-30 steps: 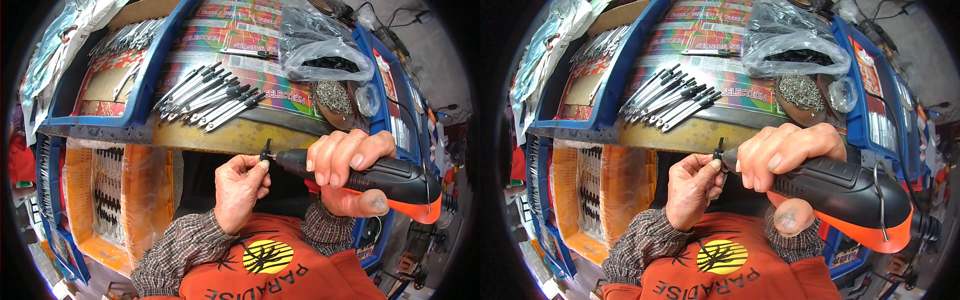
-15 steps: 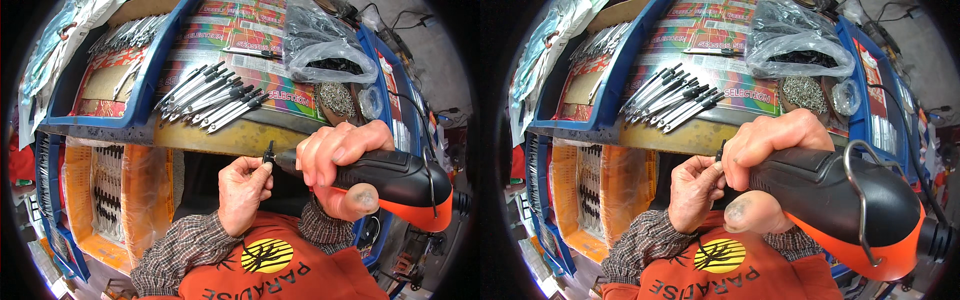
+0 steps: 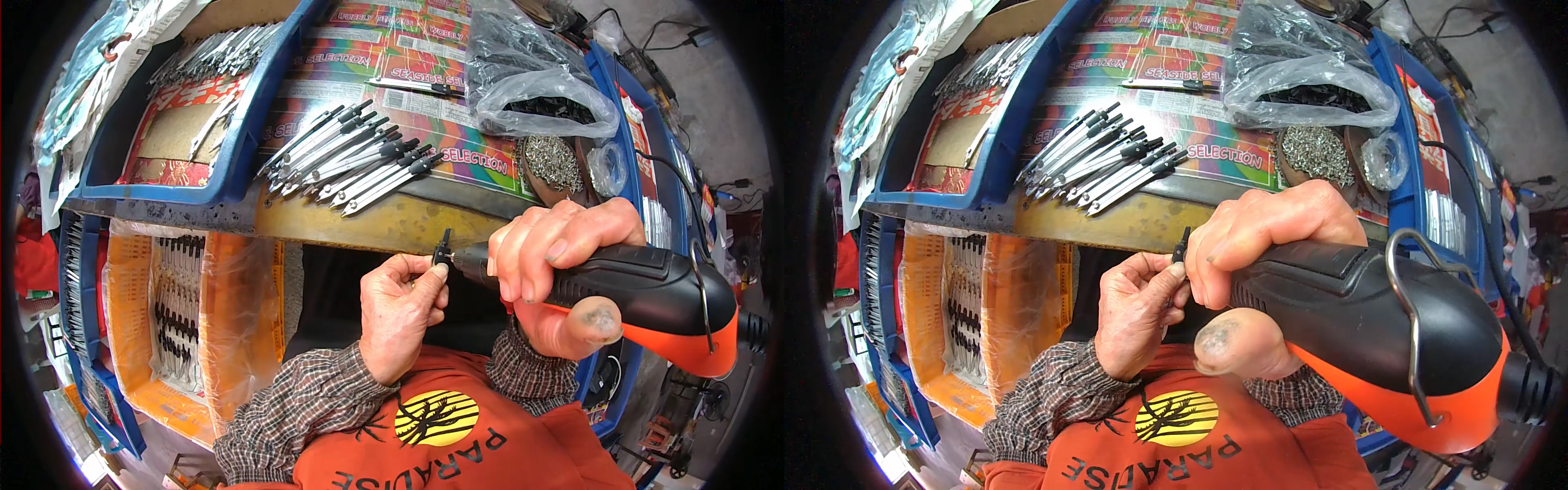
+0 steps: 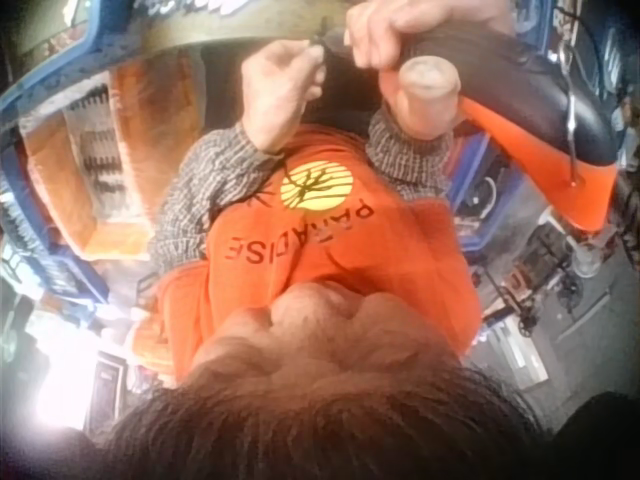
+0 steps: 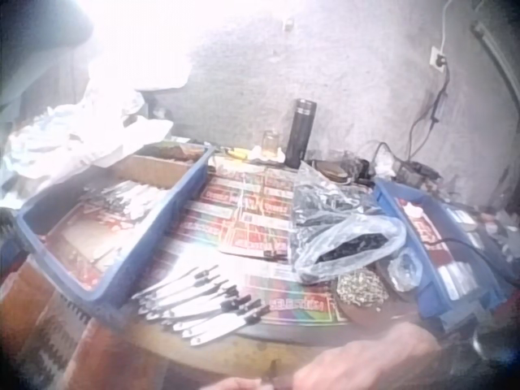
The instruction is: The person assembles drawing compasses by fitting plastic components to metal legs, fastening them with an electric screwdriver, and placing the assembled compasses on the table.
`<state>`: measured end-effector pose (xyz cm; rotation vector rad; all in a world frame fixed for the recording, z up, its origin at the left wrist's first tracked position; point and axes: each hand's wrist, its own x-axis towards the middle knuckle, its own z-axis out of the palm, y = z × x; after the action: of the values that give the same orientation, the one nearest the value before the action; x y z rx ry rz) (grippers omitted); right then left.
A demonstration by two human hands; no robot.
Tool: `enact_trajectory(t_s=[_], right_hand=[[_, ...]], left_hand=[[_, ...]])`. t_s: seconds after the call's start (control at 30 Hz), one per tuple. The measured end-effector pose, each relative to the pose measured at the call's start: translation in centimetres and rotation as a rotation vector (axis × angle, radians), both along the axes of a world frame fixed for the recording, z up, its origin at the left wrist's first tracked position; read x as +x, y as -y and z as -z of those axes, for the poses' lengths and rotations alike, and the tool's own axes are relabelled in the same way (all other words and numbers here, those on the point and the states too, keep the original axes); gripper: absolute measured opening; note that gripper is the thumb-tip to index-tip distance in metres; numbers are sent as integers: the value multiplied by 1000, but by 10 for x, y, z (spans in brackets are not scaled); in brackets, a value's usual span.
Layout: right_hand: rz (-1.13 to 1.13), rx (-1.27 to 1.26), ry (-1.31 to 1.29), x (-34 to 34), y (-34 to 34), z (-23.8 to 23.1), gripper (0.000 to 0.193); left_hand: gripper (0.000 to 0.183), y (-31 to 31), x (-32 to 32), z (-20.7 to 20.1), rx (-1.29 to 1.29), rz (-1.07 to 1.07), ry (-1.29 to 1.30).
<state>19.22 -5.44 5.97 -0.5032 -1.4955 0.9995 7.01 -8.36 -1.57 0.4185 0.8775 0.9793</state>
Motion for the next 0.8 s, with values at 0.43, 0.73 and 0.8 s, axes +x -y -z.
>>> enact_trajectory(t_s=[0.43, 0.73, 0.8], right_hand=[[-61, 86, -23, 7, -3, 6, 55], [-81, 118, -8, 1, 2, 2, 54], [-89, 123, 16, 1, 0, 0, 55]], left_hand=[[11, 0, 1, 2, 34, -13, -65], [11, 1, 0, 4, 33, -16, -62], [11, 0, 0, 3, 34, -11, -63]])
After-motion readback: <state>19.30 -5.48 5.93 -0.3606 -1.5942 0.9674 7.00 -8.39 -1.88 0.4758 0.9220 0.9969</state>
